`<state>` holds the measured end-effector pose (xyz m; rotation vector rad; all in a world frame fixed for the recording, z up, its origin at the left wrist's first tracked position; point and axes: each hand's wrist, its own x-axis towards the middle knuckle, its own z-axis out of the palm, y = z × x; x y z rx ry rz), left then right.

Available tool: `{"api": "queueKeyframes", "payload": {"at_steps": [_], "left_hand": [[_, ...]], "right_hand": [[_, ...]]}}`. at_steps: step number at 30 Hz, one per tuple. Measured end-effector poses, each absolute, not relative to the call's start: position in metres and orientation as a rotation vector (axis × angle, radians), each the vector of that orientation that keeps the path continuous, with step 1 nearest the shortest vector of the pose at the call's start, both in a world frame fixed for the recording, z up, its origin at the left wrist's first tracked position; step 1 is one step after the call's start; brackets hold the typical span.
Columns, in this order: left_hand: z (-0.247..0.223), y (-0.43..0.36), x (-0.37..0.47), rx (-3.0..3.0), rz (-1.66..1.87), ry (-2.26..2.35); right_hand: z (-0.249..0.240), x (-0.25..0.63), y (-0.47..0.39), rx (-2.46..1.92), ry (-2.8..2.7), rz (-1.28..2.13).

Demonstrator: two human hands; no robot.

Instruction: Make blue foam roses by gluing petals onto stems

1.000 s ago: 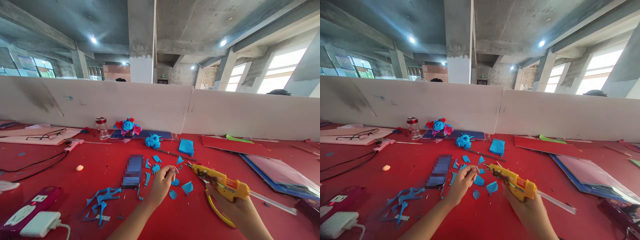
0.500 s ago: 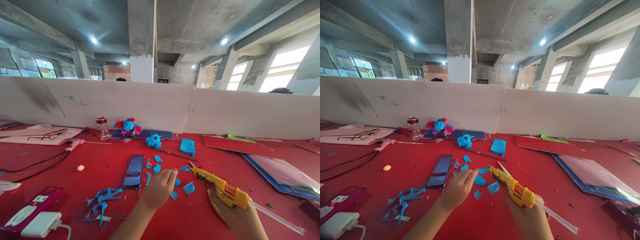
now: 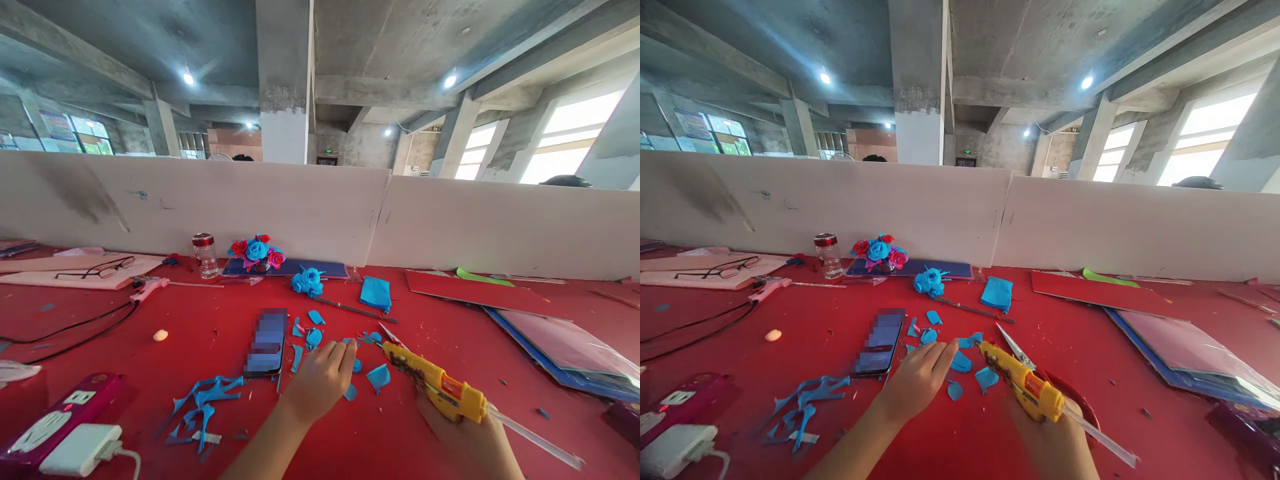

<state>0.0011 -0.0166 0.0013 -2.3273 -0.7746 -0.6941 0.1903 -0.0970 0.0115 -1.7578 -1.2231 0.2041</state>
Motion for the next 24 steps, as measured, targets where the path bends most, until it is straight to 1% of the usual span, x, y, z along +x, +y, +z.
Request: {"api": "queueKeyframes", "payload": {"at_steps": [7,10,14,19,24], "left_hand": [[0.000,-0.017,0.001,-2.354,-0.616,-0.790],[0.000,-0.017,0.001,-2.370,-0.619,-0.792],[0.000,-0.016,0.002,-2.382,-0.688,-0.788],[-0.005,-0.013,0.004,-2.463,-0.843,-0.886],[-0.010,-0.011,0.005,-2.504,-0.819,-0.911]], "right_hand": [[0.017,0.183,-0.098,-1.748,-1.226,0.205],[0.017,0.187,-0.098,-1.760,-1.223,0.156],[0.016,0.196,-0.100,-1.772,-1.233,0.085],[0.005,0.196,-0.100,-1.720,-1.202,0.127],[-0.005,0.187,-0.096,-1.687,-1.138,0.191]]}}
